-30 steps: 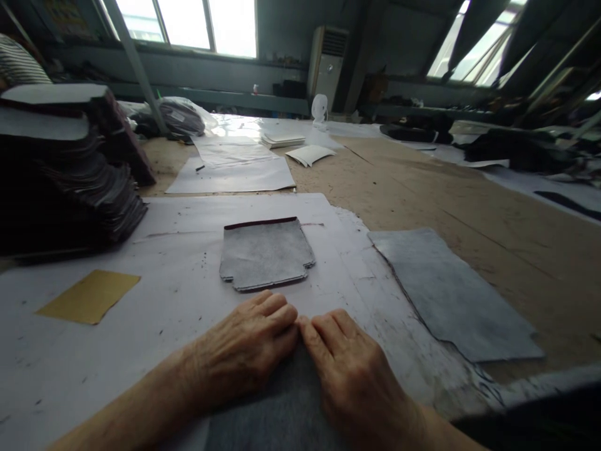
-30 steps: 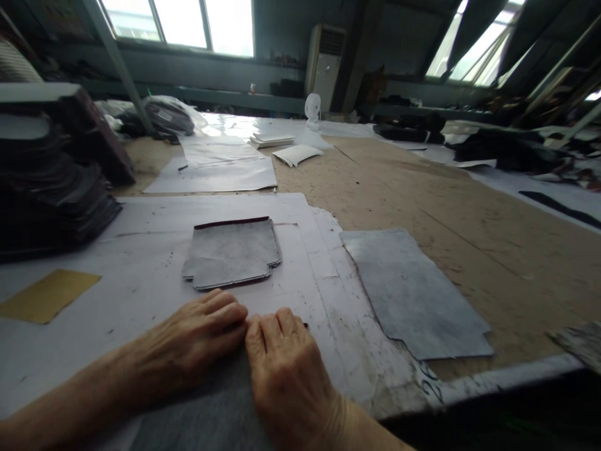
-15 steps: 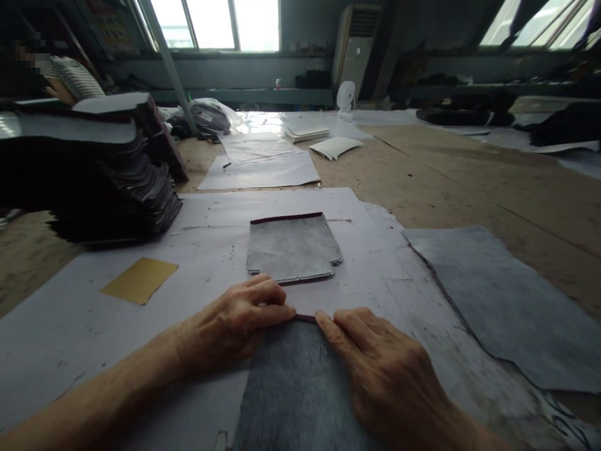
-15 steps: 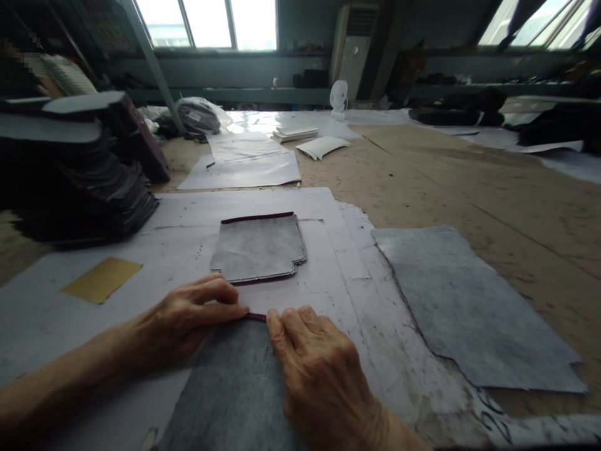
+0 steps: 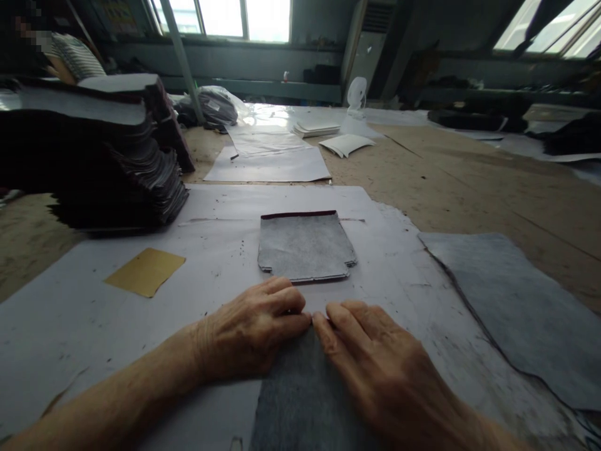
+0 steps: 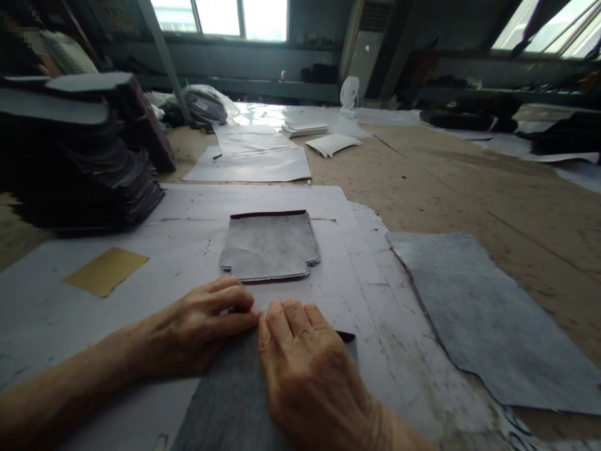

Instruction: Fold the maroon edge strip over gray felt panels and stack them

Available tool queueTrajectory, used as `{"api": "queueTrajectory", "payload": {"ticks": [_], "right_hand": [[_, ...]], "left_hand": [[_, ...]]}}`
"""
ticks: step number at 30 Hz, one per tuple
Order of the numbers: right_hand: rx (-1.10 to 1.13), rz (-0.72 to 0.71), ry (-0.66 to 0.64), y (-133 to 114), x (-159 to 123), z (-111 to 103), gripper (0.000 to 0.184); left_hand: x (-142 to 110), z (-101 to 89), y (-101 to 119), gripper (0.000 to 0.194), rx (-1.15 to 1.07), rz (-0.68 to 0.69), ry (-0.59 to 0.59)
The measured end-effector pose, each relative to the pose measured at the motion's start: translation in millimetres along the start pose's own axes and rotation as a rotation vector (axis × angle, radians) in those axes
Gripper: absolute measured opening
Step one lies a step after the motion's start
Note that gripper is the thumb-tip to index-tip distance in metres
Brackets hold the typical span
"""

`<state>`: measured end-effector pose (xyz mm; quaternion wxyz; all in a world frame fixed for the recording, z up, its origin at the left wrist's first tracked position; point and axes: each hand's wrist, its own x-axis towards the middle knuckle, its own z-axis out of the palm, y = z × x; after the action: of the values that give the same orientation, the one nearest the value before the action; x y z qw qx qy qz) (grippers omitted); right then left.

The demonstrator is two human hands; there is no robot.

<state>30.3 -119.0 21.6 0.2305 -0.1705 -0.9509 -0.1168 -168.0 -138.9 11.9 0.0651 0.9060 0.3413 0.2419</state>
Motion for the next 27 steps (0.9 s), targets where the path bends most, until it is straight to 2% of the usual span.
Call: {"api": "queueTrajectory", "payload": {"ticks": [5, 9, 13, 21, 27], "right_hand": [[0.238, 0.028, 0.026, 4.6, 0.1, 11.7, 0.036], [0.298, 0.018, 0.052, 8.3, -4.5, 14.9, 0.032], [0.33, 0.036, 0.076, 10.0, -3.5, 15.9, 0.034], [0.288, -0.002, -0.074, 12.2, 4.9, 14.5, 0.042], [0.272, -0.009, -0.181, 12.8, 6.6, 13.8, 0.056]], "left_hand": [[-3.7, -2.9, -5.4, 0.029, -0.083, -0.045, 0.021], [-13.2, -7.2, -11.2, 0.03, -0.184, -0.127, 0.077], [-19.6, -9.3, -11.8, 0.031, -0.137, -0.1, 0.069], [-18.7, -10.6, -6.9, 0.029, -0.01, -0.01, 0.023], [-28.4, -16.9, 15.0, 0.038, 0.045, -0.147, 0.127]]}}
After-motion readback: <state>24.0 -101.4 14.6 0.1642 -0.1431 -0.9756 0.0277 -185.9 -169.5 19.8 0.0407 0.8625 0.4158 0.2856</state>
